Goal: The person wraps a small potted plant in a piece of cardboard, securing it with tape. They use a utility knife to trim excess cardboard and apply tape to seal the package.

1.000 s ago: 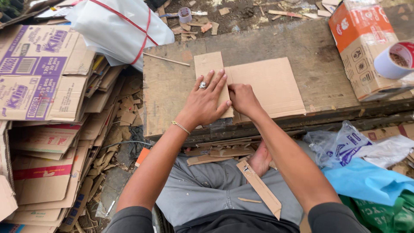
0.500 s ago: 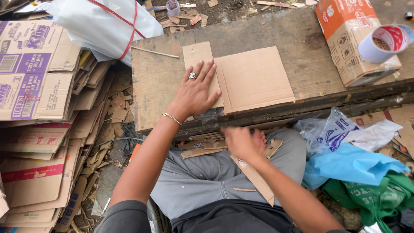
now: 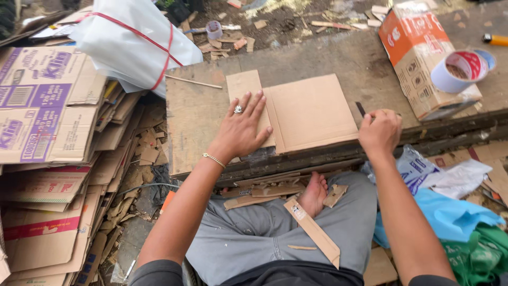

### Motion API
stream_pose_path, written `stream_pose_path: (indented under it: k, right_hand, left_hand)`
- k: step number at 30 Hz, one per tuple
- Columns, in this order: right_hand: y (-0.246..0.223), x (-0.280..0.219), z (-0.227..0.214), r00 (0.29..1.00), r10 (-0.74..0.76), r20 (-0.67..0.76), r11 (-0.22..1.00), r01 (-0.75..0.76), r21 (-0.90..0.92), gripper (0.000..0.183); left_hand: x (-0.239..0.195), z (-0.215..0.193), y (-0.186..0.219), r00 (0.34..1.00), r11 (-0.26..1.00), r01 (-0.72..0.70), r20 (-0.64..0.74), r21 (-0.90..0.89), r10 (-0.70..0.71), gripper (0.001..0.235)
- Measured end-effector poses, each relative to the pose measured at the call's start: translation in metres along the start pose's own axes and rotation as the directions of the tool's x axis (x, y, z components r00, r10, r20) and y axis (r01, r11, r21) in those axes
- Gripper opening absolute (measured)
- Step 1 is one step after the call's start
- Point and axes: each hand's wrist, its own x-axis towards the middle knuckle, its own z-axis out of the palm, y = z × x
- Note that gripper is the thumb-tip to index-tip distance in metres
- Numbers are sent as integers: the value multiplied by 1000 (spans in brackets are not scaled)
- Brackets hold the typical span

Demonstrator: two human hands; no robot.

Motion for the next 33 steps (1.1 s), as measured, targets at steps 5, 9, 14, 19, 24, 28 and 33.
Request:
stream_pose_path:
  k: [5, 9, 14, 19, 24, 28, 33]
  right_hand:
    - [-41, 13, 22, 992, -119, 34, 971, 109, 214, 47]
    - [-138, 18, 64, 721, -105, 685, 196, -660, 725, 59]
    - [-222, 6, 74, 683, -224, 695, -17, -716, 698, 60]
    - [-220, -4, 68, 604, -253, 756, 216, -726, 653, 59]
    - [-216, -4, 78, 636, -292, 714, 123, -716, 687, 59]
    - [-213, -14, 81, 652, -320, 687, 60, -710, 702, 59]
    - [-210, -23, 84, 671, -420, 611, -140, -713, 687, 60]
  left_hand:
    - [1, 3, 0, 1000, 1000, -12, -11, -22, 12, 81]
    - [0, 6, -2, 1000, 1000, -2, -19, -5, 1, 81]
    - [0, 4, -2, 1000, 997, 17, -24, -70, -19, 84]
    - [-7, 20, -18, 994, 962, -52, -109, -267, 24, 81]
    - [-7, 50, -24, 857, 578, -266, -464, -771, -224, 101]
    - [-14, 80, -21, 860, 100, -296, -311, -950, -406, 81]
    - [-14, 97, -27, 867, 73, -228, -236, -971, -438, 65]
